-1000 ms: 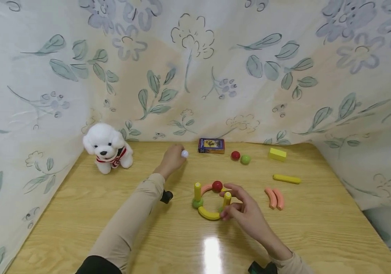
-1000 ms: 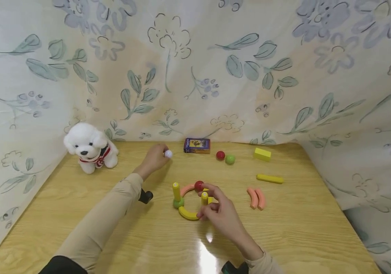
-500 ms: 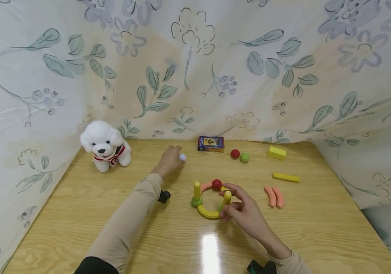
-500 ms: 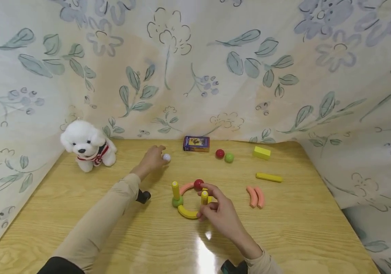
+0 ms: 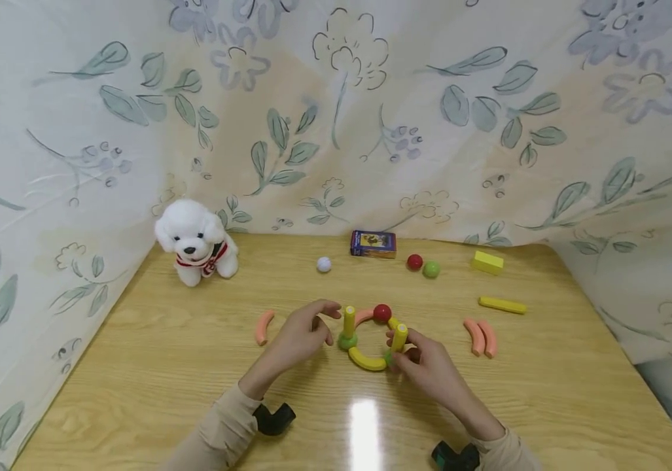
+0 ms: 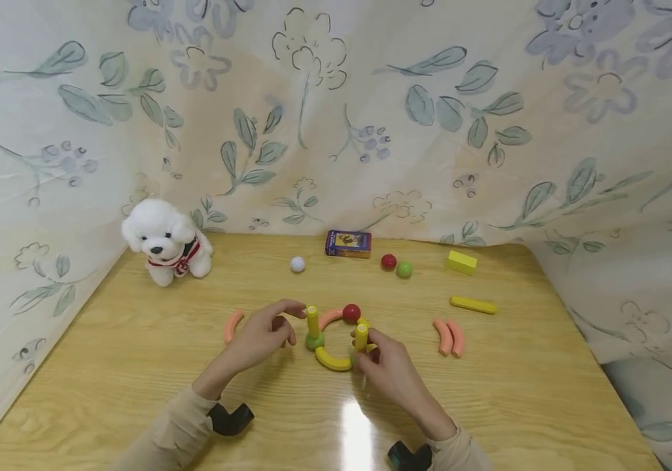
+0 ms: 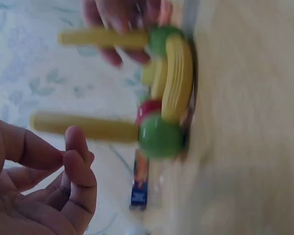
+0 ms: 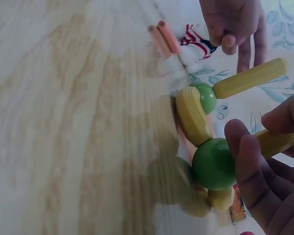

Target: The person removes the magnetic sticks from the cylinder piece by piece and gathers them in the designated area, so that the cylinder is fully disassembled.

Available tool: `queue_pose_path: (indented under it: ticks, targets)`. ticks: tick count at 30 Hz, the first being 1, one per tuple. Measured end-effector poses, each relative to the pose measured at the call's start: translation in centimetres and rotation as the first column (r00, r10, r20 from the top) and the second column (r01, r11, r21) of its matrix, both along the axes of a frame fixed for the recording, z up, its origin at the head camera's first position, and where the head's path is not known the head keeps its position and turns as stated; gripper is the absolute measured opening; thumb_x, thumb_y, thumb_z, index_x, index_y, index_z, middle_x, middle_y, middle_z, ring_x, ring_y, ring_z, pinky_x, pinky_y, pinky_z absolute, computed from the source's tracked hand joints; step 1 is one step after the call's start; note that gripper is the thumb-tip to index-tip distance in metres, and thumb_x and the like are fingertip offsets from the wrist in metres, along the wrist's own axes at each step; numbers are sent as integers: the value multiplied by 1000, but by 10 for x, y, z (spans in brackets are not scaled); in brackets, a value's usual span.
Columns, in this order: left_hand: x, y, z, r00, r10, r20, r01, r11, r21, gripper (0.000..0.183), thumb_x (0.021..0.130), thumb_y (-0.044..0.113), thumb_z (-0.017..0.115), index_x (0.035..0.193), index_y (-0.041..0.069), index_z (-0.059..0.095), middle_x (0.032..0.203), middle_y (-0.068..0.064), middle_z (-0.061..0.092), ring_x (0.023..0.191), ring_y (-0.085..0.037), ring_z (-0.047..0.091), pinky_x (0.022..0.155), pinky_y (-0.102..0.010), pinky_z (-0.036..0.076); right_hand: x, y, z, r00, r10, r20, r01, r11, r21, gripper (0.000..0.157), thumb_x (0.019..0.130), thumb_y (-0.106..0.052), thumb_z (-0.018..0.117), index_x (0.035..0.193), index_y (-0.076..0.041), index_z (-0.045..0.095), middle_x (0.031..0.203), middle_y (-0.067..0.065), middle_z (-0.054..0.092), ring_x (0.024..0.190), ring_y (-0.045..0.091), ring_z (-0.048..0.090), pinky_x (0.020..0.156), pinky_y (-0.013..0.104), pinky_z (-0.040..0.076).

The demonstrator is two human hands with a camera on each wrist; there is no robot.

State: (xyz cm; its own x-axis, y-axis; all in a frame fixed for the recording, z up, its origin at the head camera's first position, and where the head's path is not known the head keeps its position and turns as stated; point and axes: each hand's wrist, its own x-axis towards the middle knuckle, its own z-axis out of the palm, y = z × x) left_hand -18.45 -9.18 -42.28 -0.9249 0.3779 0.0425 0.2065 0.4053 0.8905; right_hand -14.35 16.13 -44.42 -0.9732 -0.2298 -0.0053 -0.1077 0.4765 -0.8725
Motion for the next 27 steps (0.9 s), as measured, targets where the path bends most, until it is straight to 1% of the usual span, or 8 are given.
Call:
queue_pose_path:
  ticks: [2, 5, 8, 12, 15, 19, 24, 27]
  targets:
    - [8, 5, -3, 999, -42, -5, 42, 999, -9, 46, 92, -5, 47, 136, 6, 53, 129, -15, 60, 77, -21, 63, 53, -21, 43, 0, 2, -3, 1000, 22, -21, -22, 1000, 9, 32, 93, -5, 62, 124, 1, 60, 102, 18, 68, 67, 16, 67, 55, 25, 53]
    - [11, 13, -6, 998, -63, -23, 63, 998, -28, 46, 92, 2, 58, 137, 6, 52, 131, -13, 58, 77, -13, 60, 59, -22, 49, -1, 3, -5, 998, 29, -53, -27, 999, 35, 30, 93, -6, 63, 122, 1, 61, 97, 15, 70, 67, 12, 67, 57, 24, 54]
    - [9, 17, -12, 998, -43, -43, 42, 998, -36, 42, 95, 11, 62, 136, 8, 55, 124, -11, 62, 78, -9, 59, 60, -21, 49, -2, 4, -6, 997, 40, -71, -37, 998, 43, 27, 94, -7, 63, 119, 1, 62, 92, 12, 71, 68, 8, 66, 59, 22, 54]
    - [8, 20, -18, 991, -12, -131, 5, 999, -50, 34, 96, 12, 62, 129, 5, 60, 114, -11, 65, 83, -12, 63, 67, -20, 51, -2, 3, -6, 994, 69, -80, -68, 998, 16, 20, 95, -6, 61, 113, 2, 62, 92, 13, 70, 72, 9, 68, 62, 22, 56]
    - [8, 21, -18, 984, 15, -178, -24, 999, -45, 28, 95, 10, 62, 122, 3, 63, 111, -13, 65, 86, -16, 66, 70, -19, 52, -2, 1, -5, 993, 84, -86, -84, 996, -1, 18, 95, -3, 59, 112, 3, 60, 96, 17, 70, 75, 12, 70, 64, 22, 58]
    - [6, 21, -18, 985, 33, -172, -40, 999, -36, 25, 96, 10, 61, 119, 3, 64, 109, -13, 66, 84, -16, 66, 69, -19, 51, -2, 0, -4, 994, 61, -89, -61, 998, 2, 18, 97, -2, 56, 114, 3, 59, 97, 18, 70, 76, 14, 70, 65, 24, 58]
    - [5, 21, -19, 991, 11, -136, -12, 1000, -11, 21, 96, 9, 61, 116, 4, 63, 108, -13, 65, 80, -16, 67, 68, -18, 51, -1, 0, 0, 995, 34, -94, -32, 999, 24, 20, 98, -6, 56, 116, 1, 58, 99, 17, 70, 79, 17, 71, 68, 27, 59]
    - [5, 20, -20, 992, 0, -127, 0, 1000, 0, 20, 96, 9, 60, 116, 4, 63, 105, -13, 64, 81, -16, 68, 68, -19, 52, -3, 8, 4, 982, 28, -185, -6, 993, 120, 18, 95, -7, 61, 113, -1, 61, 99, 13, 66, 78, 18, 68, 64, 24, 56]
